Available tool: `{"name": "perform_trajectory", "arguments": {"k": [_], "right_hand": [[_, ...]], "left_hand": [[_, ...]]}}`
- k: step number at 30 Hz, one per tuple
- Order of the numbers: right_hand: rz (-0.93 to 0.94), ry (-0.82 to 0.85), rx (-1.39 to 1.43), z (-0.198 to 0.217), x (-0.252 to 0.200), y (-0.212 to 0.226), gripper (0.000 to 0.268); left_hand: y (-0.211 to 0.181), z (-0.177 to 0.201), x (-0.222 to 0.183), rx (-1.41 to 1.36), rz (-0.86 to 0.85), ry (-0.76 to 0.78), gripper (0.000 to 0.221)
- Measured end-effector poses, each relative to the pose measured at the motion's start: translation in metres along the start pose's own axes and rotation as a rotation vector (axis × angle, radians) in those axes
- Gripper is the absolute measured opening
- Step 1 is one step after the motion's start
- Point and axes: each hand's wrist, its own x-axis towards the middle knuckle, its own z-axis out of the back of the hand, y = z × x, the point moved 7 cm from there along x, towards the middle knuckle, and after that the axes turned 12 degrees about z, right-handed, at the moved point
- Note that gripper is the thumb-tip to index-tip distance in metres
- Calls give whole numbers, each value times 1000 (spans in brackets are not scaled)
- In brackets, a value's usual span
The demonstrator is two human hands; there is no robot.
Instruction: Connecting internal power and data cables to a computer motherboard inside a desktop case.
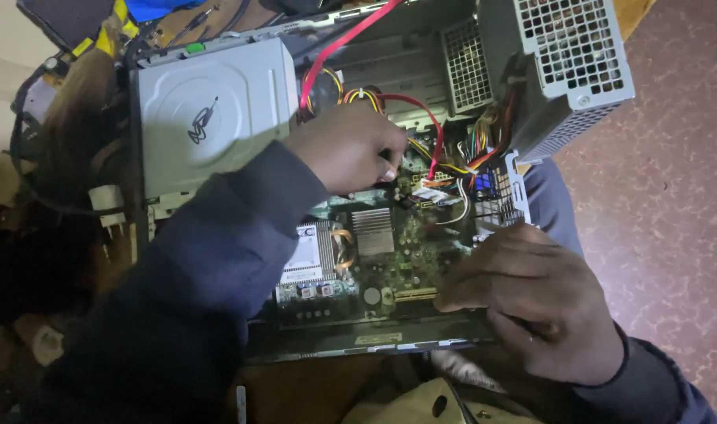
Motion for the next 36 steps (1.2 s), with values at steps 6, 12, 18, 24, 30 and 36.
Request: {"name": "perform_trajectory", "arguments": {"k": [6, 12, 18, 24, 30, 36], "right_hand": [[-17, -5, 16, 1, 2, -1, 32], [21, 7, -5, 2, 7, 2, 29], [14, -8, 19, 1, 3, -2, 29], [10, 11, 22, 1, 6, 0, 28], [22, 8, 19, 1, 5, 0, 24], [16, 2, 32, 1, 3, -1, 25]], "left_hand": [[-5, -4, 0, -8, 108, 3, 9], [1, -4, 4, -57, 8, 22, 9], [-7, 7, -2, 51, -7, 152, 37], [-6, 4, 1, 17, -59, 59, 31], [-7, 1, 0, -26, -107, -15, 30], [-13, -5, 4, 58, -35, 36, 28]]}}
